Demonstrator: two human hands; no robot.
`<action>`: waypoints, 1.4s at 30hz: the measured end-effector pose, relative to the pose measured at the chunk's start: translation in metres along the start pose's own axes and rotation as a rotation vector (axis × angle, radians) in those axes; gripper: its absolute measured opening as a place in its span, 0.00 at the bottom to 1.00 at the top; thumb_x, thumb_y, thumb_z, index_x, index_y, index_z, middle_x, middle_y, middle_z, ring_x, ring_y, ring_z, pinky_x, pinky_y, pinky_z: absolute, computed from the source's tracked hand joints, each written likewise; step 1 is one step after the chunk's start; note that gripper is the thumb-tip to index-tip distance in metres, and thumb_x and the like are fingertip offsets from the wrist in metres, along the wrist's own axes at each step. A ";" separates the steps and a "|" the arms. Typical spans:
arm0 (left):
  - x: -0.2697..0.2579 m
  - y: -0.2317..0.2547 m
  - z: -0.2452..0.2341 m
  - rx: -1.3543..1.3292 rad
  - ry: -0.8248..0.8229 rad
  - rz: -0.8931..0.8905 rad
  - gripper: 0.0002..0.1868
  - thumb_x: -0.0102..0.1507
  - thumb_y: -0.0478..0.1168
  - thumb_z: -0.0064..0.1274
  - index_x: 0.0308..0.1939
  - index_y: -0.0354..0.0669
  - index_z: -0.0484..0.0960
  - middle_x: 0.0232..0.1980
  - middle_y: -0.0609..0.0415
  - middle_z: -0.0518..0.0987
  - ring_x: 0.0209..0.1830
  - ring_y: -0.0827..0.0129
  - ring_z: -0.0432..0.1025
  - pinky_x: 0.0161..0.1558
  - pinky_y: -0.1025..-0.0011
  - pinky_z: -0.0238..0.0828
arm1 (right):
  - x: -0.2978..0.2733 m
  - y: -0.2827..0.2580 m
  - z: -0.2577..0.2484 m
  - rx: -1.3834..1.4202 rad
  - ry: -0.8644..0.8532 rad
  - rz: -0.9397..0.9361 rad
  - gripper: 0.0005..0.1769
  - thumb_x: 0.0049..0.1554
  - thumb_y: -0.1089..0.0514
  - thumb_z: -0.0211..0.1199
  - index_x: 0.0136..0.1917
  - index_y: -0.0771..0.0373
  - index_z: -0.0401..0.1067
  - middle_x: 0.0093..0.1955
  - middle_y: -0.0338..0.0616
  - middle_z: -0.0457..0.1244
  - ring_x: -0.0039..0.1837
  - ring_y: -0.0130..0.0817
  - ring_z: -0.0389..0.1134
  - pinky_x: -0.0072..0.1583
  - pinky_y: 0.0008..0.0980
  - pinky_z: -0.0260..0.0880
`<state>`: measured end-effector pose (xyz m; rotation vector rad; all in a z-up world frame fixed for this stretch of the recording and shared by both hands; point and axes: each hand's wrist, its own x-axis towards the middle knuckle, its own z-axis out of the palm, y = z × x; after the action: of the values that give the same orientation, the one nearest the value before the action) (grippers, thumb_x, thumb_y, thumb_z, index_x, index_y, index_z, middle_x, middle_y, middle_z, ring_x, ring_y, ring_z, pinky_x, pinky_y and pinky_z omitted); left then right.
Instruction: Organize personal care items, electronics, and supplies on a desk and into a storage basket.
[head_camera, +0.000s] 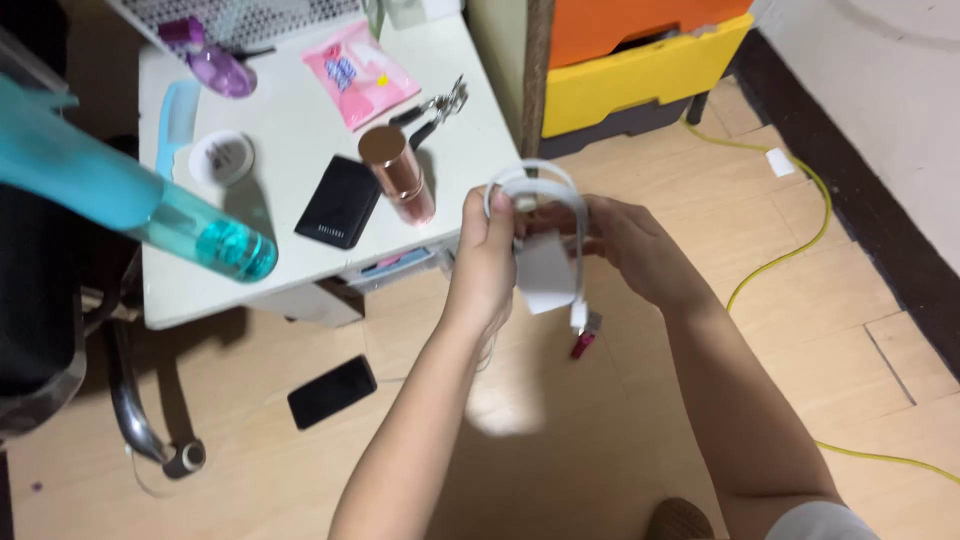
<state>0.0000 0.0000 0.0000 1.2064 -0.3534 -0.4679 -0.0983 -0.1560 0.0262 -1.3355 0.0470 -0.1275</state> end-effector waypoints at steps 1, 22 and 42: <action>0.008 -0.002 0.006 0.000 -0.010 0.006 0.15 0.74 0.50 0.37 0.53 0.43 0.69 0.38 0.58 0.68 0.37 0.75 0.62 0.40 0.74 0.63 | -0.002 0.002 -0.004 -0.004 0.005 -0.010 0.25 0.69 0.52 0.40 0.65 0.69 0.70 0.60 0.45 0.70 0.61 0.33 0.71 0.61 0.31 0.72; 0.104 0.033 0.112 -0.078 -0.224 0.228 0.33 0.71 0.42 0.44 0.77 0.40 0.52 0.65 0.41 0.72 0.60 0.61 0.71 0.59 0.66 0.70 | 0.041 -0.034 -0.071 0.324 0.353 -0.290 0.28 0.64 0.66 0.56 0.76 0.69 0.60 0.63 0.46 0.63 0.59 0.30 0.68 0.56 0.29 0.73; 0.171 0.147 0.108 1.491 0.341 1.421 0.22 0.63 0.40 0.57 0.62 0.62 0.79 0.71 0.67 0.65 0.69 0.71 0.58 0.64 0.57 0.49 | 0.295 -0.234 -0.124 0.235 0.420 -0.338 0.12 0.59 0.57 0.65 0.53 0.67 0.73 0.44 0.48 0.69 0.42 0.36 0.74 0.42 0.35 0.83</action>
<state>0.1153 -0.1351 0.1766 1.9544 -1.2147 1.4871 0.1656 -0.3641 0.2365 -1.0548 0.1561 -0.6794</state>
